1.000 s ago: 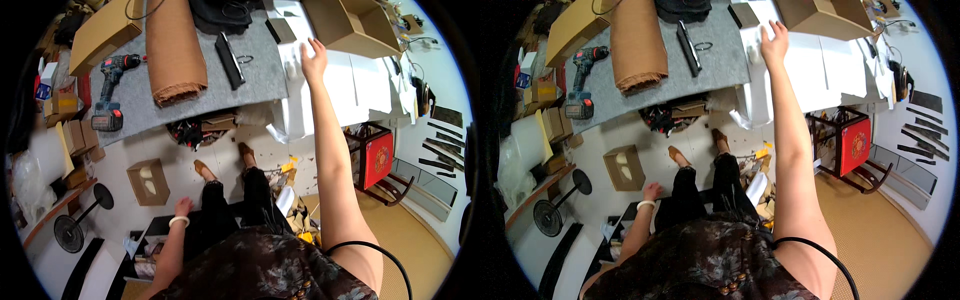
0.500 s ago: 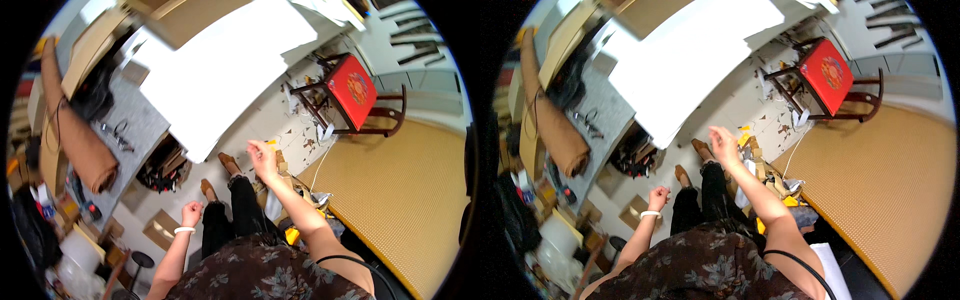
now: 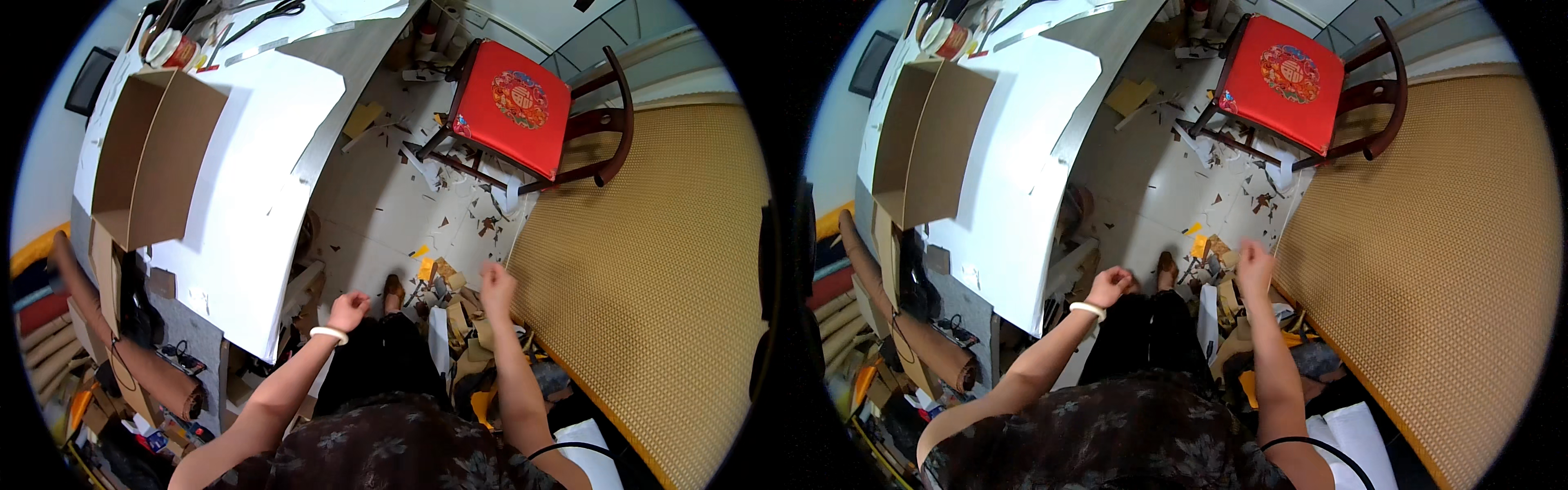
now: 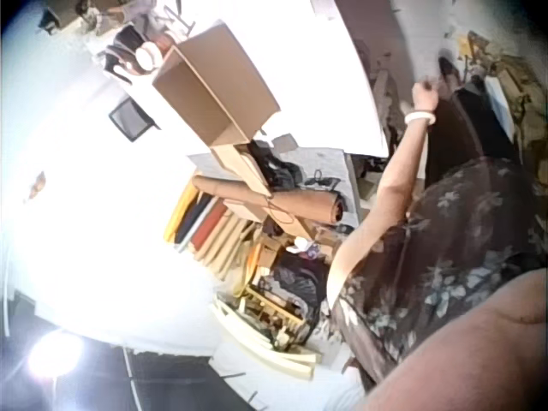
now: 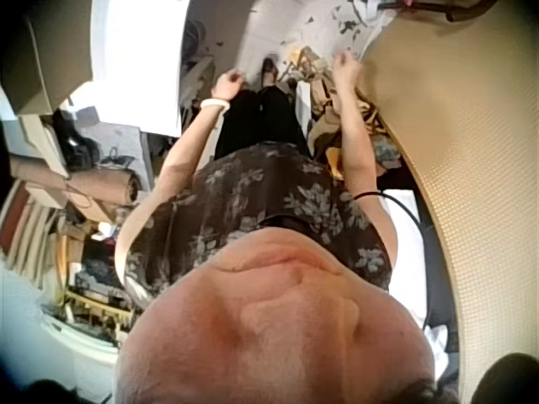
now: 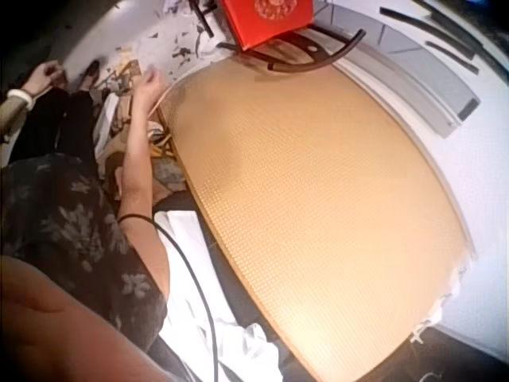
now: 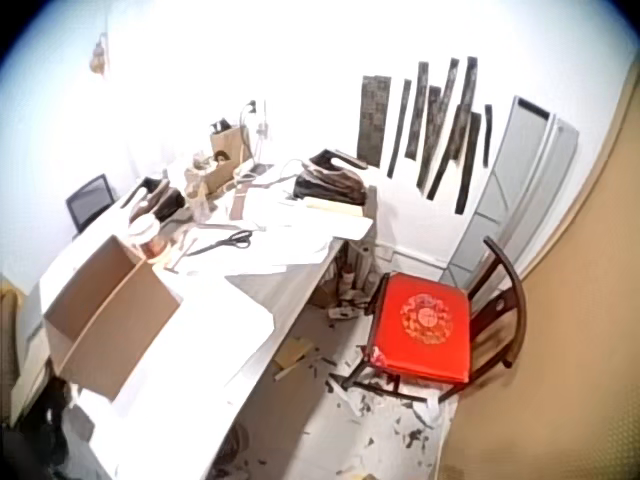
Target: The person assembles a wooden box by placing a base and side panels together. They then sand the edges of the assembled box using a sanding block and a sanding sponge, focusing on the corners and seams.
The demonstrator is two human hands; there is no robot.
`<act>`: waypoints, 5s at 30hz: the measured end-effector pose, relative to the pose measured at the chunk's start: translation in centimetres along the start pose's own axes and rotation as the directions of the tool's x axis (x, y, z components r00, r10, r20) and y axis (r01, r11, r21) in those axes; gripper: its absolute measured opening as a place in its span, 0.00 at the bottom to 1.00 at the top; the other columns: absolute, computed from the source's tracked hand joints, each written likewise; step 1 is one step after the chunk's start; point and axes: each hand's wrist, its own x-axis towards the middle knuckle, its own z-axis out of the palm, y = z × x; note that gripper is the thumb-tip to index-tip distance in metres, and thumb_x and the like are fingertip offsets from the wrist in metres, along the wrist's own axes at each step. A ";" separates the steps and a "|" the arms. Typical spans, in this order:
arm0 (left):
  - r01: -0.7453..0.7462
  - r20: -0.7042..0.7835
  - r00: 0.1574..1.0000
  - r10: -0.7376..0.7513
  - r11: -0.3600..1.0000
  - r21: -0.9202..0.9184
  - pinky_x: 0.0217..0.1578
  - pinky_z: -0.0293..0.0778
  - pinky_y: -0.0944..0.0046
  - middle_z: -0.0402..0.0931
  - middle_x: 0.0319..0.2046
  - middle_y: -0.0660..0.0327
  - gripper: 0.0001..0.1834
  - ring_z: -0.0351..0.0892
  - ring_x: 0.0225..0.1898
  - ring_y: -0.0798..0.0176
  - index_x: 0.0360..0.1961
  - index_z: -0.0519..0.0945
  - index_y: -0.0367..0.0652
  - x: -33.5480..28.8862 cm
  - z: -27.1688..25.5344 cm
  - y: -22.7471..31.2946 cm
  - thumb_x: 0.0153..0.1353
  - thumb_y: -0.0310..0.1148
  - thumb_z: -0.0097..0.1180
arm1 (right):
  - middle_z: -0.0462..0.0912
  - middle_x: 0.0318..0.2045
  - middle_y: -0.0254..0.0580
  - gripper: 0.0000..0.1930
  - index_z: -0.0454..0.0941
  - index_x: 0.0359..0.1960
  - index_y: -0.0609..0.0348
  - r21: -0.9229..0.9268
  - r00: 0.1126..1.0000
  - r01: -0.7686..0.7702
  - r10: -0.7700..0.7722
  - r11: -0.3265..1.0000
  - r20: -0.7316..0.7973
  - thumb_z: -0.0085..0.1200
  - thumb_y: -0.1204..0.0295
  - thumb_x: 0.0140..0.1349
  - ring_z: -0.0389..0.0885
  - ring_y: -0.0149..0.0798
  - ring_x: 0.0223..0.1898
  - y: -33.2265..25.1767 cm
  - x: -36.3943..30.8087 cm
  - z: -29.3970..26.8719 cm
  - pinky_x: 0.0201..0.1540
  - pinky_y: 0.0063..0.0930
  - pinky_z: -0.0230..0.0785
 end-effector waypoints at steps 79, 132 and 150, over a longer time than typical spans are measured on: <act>-0.385 -0.225 0.902 0.369 0.923 -0.027 0.63 0.57 0.54 0.61 0.61 0.43 0.49 0.59 0.64 0.47 0.68 0.49 0.34 67.1 12.2 48.7 0.55 0.45 0.64 | 0.70 0.46 0.47 0.13 0.72 0.45 0.59 -0.450 0.891 0.197 -0.350 0.871 -0.288 0.48 0.67 0.61 0.65 0.48 0.48 11.7 53.6 7.3 0.52 0.47 0.56; -0.469 -0.512 0.579 0.635 0.772 0.428 0.41 0.70 0.52 0.72 0.36 0.48 0.12 0.68 0.37 0.43 0.43 0.73 0.39 52.4 6.3 50.6 0.58 0.27 0.54 | 0.59 0.62 0.59 0.31 0.59 0.60 0.66 -0.308 0.944 0.166 -0.241 0.937 -0.224 0.54 0.68 0.56 0.58 0.59 0.62 -3.8 65.4 4.2 0.65 0.52 0.50; -0.129 -0.659 0.728 0.188 0.982 0.138 0.37 0.71 0.47 0.77 0.33 0.49 0.16 0.78 0.37 0.42 0.44 0.68 0.45 -3.3 -2.3 33.4 0.64 0.45 0.49 | 0.78 0.33 0.45 0.16 0.63 0.48 0.60 0.490 0.034 0.534 -0.597 0.689 0.802 0.53 0.70 0.63 0.78 0.39 0.33 -30.1 23.9 0.6 0.38 0.32 0.69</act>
